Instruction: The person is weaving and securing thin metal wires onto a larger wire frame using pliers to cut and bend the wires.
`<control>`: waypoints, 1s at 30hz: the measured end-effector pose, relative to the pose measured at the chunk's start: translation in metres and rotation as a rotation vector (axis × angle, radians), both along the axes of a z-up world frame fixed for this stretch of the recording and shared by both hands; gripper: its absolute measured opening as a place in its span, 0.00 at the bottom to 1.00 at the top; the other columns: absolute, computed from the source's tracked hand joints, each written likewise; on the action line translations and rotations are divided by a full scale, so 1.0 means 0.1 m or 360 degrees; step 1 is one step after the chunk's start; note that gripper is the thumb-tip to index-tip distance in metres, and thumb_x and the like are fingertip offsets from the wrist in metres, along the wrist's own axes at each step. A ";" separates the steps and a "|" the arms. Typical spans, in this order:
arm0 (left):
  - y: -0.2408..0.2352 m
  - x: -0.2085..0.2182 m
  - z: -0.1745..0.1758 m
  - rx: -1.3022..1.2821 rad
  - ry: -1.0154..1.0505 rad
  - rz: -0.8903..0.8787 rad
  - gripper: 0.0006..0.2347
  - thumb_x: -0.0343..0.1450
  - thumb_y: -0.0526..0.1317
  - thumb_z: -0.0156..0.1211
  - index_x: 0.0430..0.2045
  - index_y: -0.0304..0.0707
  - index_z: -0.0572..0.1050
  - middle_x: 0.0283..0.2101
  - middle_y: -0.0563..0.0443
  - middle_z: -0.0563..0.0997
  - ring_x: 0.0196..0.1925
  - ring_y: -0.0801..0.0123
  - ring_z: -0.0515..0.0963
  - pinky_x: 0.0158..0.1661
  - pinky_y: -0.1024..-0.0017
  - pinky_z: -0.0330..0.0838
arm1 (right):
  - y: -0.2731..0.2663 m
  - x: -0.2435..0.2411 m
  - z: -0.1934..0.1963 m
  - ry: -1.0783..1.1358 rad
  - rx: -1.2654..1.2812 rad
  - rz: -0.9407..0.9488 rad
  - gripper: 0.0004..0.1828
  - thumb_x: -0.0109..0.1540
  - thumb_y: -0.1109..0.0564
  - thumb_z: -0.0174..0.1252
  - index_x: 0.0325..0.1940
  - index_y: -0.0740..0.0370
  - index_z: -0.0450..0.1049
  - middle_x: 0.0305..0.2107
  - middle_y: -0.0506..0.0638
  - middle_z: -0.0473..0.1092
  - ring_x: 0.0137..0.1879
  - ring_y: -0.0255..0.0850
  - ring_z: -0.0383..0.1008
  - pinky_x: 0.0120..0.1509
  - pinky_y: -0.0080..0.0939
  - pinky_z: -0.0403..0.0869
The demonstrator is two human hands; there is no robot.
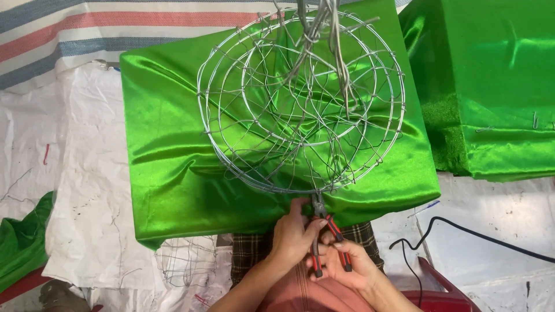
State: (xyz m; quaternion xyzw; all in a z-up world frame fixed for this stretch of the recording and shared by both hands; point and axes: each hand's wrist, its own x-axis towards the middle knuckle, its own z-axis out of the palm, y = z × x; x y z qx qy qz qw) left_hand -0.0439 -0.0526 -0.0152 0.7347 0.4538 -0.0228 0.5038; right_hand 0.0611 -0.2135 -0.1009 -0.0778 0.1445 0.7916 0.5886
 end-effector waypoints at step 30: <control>0.24 0.31 -0.07 0.1456 -0.0449 -0.0068 0.11 0.67 0.35 0.65 0.43 0.37 0.80 0.44 0.48 0.85 0.30 0.60 0.82 0.31 0.68 0.74 | -0.04 0.03 0.00 0.0108 0.0065 0.0057 0.20 0.58 0.57 0.53 0.54 0.60 0.73 0.56 0.62 0.69 0.71 0.71 0.64 0.59 0.75 0.74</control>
